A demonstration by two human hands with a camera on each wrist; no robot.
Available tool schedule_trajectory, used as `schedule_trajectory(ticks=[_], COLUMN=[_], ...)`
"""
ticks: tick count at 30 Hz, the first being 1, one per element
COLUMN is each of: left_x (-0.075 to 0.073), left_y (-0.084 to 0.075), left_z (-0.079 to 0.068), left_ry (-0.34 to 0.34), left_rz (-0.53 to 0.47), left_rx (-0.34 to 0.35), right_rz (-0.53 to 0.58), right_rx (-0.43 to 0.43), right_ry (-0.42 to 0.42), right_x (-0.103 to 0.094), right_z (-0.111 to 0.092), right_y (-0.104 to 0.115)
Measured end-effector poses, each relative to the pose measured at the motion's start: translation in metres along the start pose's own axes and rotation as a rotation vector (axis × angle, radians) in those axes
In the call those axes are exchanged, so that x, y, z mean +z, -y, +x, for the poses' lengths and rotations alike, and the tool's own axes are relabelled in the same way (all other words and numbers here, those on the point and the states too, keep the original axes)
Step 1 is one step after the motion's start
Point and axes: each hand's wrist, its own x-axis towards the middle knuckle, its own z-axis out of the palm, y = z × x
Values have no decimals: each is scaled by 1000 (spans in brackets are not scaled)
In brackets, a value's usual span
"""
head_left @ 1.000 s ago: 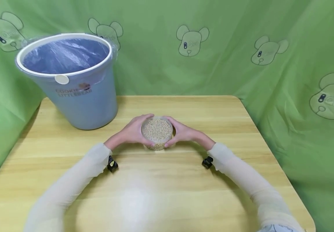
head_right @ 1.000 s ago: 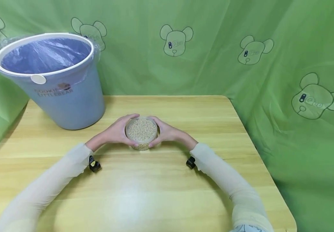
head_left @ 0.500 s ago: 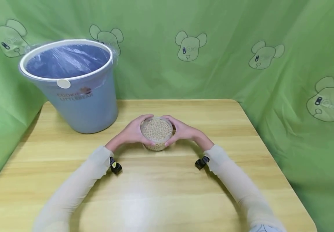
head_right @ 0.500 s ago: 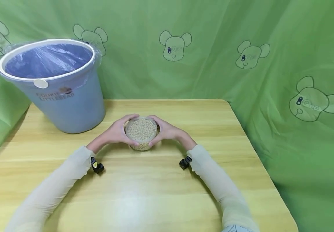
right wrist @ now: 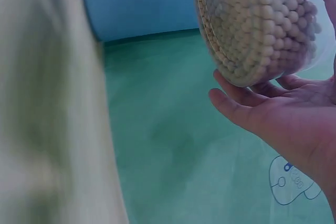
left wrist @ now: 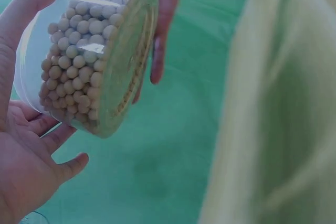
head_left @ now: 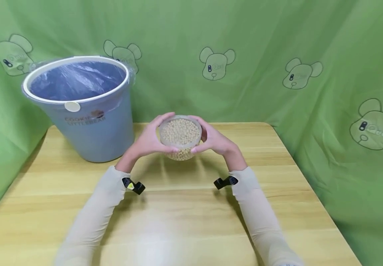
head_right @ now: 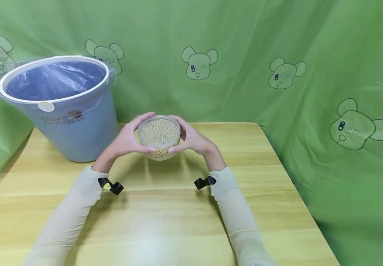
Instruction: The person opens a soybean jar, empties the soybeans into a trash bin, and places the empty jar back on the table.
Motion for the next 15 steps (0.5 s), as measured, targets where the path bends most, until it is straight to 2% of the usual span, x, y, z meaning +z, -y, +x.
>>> schedule_trajectory(ticks=[7,15], left_x=[-9,-7], left_y=[-7,-7], left_z=[4,5], left_ry=[-70,-90], left_rz=[-90,-156], left_rx=[44,50], right_rz=[77,138], right_rx=[-61,-28], right_ry=[-48,-91], right_x=[4,10], right_z=[11,10], right_y=[11,10])
